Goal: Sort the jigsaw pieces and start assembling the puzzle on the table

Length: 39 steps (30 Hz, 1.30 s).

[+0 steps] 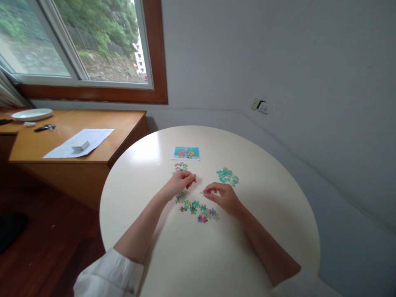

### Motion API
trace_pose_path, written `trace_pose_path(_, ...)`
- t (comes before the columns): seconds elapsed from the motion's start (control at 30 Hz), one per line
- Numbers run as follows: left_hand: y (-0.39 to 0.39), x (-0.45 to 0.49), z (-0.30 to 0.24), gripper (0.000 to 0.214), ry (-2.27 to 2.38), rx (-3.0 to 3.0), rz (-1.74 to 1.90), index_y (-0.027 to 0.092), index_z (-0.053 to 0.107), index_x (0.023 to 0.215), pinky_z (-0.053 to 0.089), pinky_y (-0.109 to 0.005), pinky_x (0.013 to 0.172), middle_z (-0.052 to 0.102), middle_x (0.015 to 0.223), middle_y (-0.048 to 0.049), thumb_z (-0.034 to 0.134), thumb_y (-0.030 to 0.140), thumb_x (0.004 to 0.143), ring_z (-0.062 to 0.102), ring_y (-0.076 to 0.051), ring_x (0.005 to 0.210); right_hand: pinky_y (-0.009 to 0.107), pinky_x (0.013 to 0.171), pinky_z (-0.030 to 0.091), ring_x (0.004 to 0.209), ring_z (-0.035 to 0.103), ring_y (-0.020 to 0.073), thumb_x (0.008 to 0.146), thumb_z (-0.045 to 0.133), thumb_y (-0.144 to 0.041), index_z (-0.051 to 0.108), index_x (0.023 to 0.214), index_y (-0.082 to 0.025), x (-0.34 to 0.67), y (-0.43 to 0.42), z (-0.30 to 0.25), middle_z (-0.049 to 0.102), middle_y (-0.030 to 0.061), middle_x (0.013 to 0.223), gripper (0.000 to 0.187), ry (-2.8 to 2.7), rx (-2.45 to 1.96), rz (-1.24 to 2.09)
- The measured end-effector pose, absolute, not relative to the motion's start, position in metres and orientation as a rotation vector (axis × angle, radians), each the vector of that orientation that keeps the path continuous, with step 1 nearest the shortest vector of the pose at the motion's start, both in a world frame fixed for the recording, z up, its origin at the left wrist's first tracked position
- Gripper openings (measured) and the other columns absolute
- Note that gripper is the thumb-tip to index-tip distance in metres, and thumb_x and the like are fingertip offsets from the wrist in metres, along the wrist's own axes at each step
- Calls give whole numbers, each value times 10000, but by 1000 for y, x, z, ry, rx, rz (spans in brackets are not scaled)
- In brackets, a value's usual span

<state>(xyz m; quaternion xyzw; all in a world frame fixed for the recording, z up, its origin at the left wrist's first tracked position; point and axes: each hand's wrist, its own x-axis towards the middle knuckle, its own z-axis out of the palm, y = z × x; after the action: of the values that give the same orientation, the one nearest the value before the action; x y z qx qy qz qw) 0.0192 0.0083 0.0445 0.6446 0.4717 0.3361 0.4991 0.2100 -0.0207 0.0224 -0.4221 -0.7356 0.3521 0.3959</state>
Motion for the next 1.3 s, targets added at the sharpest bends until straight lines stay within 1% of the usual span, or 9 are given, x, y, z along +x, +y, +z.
trace_pose_path(0.1, -2, 30, 47, 380, 1038, 1555, 618, 146, 516, 586, 251, -214, 457, 415, 477, 43, 452, 477, 760, 329, -63, 428, 304, 695, 448, 727, 617, 173, 707, 645, -325, 672, 722, -192, 211, -20, 21, 697, 43, 753, 137, -1816, -1062, 848)
trace_pose_path(0.2, -5, 34, 47, 393, 987, 1541, 596, 148, 498, 577, 228, -205, 436, 400, 471, 49, 485, 506, 739, 306, -54, 416, 316, 706, 457, 745, 626, 185, 692, 654, -323, 674, 728, -198, 211, -19, 19, 702, 51, 771, 132, -1776, -1057, 839)
trace_pose_path(0.37, -2, 31, 44, 324, 990, 1538, 611, 144, 532, 644, 231, -192, 433, 458, 519, 37, 553, 461, 710, 331, -52, 439, 308, 674, 456, 736, 614, 178, 698, 639, -313, 676, 771, -202, 210, -18, 18, 699, 49, 775, 138, -1795, -1057, 809)
trace_pose_path(0.53, -1, 30, 45, 320, 1035, 1524, 631, 137, 550, 653, 243, -185, 423, 507, 538, 21, 560, 452, 701, 343, -49, 439, 293, 651, 482, 704, 606, 160, 749, 586, -378, 653, 854, -178, 209, -18, 17, 688, 66, 812, 236, -1738, -1051, 931)
trace_pose_path(0.7, -2, 31, 46, 275, 1040, 1515, 630, 127, 578, 693, 238, -183, 409, 568, 590, 1, 564, 401, 706, 342, -46, 433, 281, 630, 486, 690, 603, 161, 747, 583, -395, 632, 837, -171, 208, -15, 13, 667, 53, 745, 246, -1694, -1105, 955)
trace_pose_path(0.9, 13, 20, 36, 177, 1351, 1629, 737, 144, 541, 613, 310, -208, 472, 520, 532, 22, 490, 261, 735, 399, -79, 466, 244, 541, 430, 580, 540, 123, 757, 548, -310, 646, 782, -177, 209, -15, 13, 654, 30, 683, 167, -1808, -1216, 810)
trace_pose_path(1.0, 20, 12, 31, 161, 1577, 1745, 689, 152, 547, 590, 335, -229, 509, 529, 520, 13, 484, 212, 726, 448, -110, 497, 234, 551, 426, 587, 538, 118, 750, 553, -268, 655, 752, -179, 209, -17, 14, 645, 21, 669, 135, -1928, -1214, 779)
trace_pose_path(1.17, 21, 6, 33, 147, 1788, 1853, 538, 162, 600, 652, 367, -265, 619, 650, 680, -40, 498, 209, 747, 553, -167, 641, 267, 657, 456, 675, 574, 140, 751, 566, -230, 663, 745, -179, 206, -21, 14, 641, 44, 721, 110, -2104, -1059, 773)
trace_pose_path(1.3, 21, 7, 32, 160, 1895, 1918, 475, 172, 616, 690, 359, -320, 741, 687, 791, -63, 492, 233, 770, 600, -215, 766, 295, 709, 451, 728, 585, 159, 748, 593, -204, 675, 788, -184, 202, -24, 16, 653, 57, 765, 93, -2163, -1017, 728)
